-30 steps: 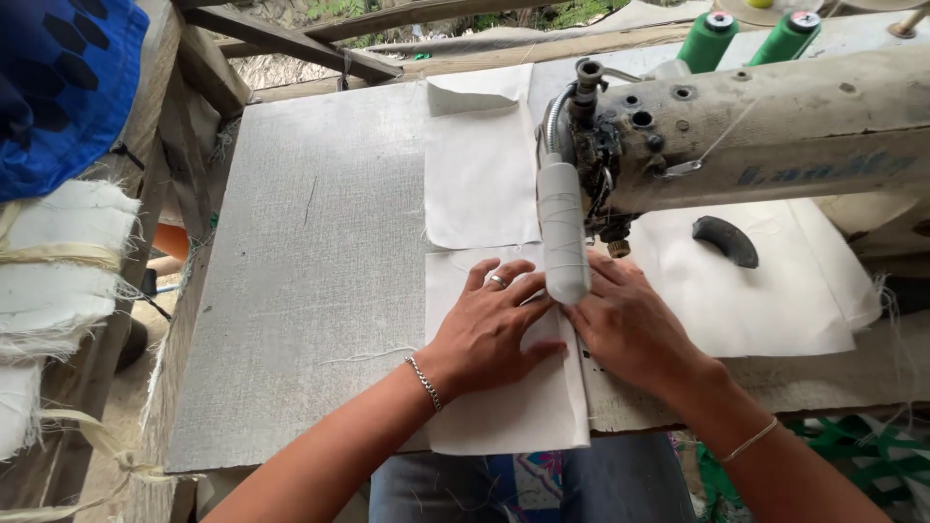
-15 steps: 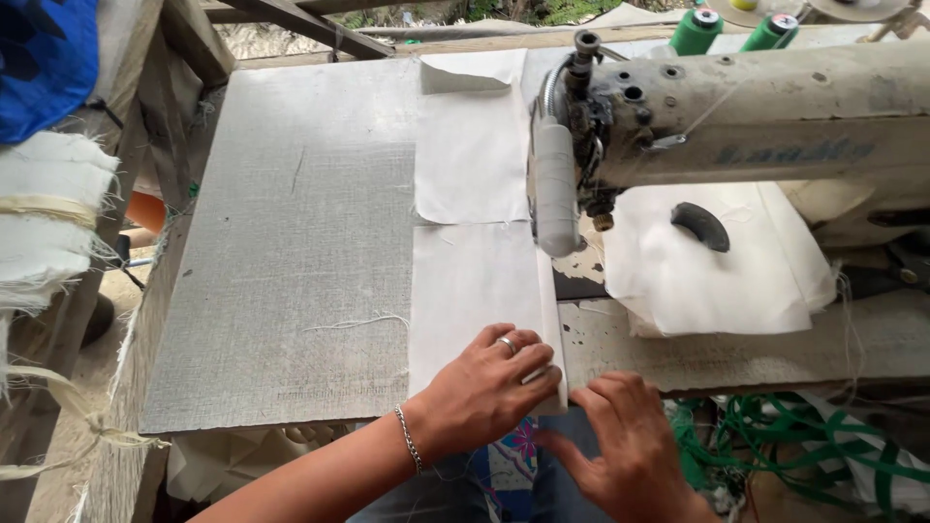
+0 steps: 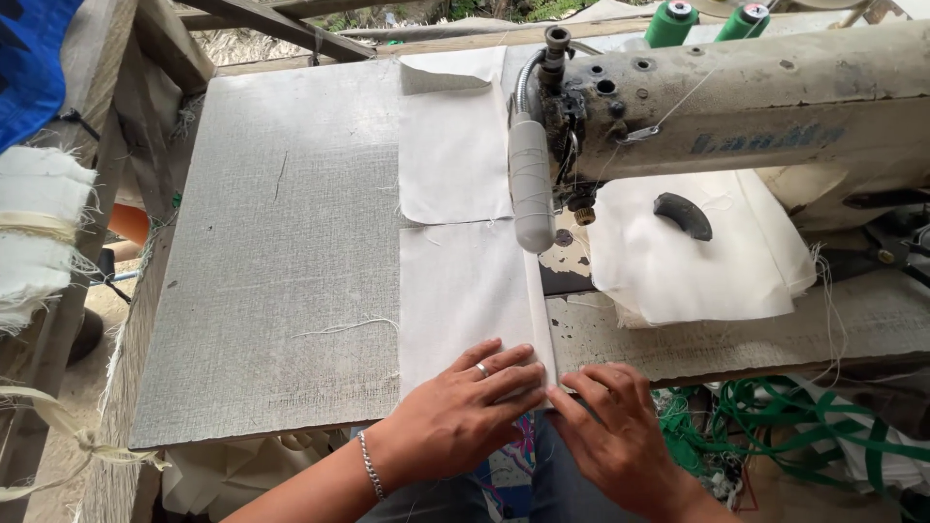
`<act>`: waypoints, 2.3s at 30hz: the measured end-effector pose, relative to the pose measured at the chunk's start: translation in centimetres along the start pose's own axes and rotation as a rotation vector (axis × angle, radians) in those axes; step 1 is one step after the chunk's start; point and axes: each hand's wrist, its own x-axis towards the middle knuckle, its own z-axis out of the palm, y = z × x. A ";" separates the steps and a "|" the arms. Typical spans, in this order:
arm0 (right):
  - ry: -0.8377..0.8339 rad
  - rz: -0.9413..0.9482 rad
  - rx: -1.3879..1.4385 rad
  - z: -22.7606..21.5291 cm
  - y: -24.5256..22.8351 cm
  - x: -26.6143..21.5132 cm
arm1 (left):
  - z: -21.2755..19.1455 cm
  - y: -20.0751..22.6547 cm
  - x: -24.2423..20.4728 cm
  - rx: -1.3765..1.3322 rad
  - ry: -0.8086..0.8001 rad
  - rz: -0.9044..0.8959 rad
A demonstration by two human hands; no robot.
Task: Folding small pieces of white fabric and stacking them on a sewing machine table
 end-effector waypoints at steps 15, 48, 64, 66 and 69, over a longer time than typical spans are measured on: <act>-0.019 -0.135 0.132 -0.9 0.9 1.1 | -0.2 0.8 -0.8 0.009 -0.064 -0.026; -0.265 0.003 -0.322 0.2 6.5 9.8 | -4.2 -15.8 6.1 -0.024 -0.117 -0.207; 0.013 0.363 -0.401 -3.8 18.1 3.1 | 1.7 -4.3 13.2 0.104 0.167 -0.063; -0.017 0.380 -0.497 -3.5 18.9 5.1 | 2.7 -5.2 14.8 0.227 0.227 -0.034; -0.335 0.667 -0.462 -4.1 17.5 7.9 | 3.2 -5.3 14.8 0.161 0.308 0.024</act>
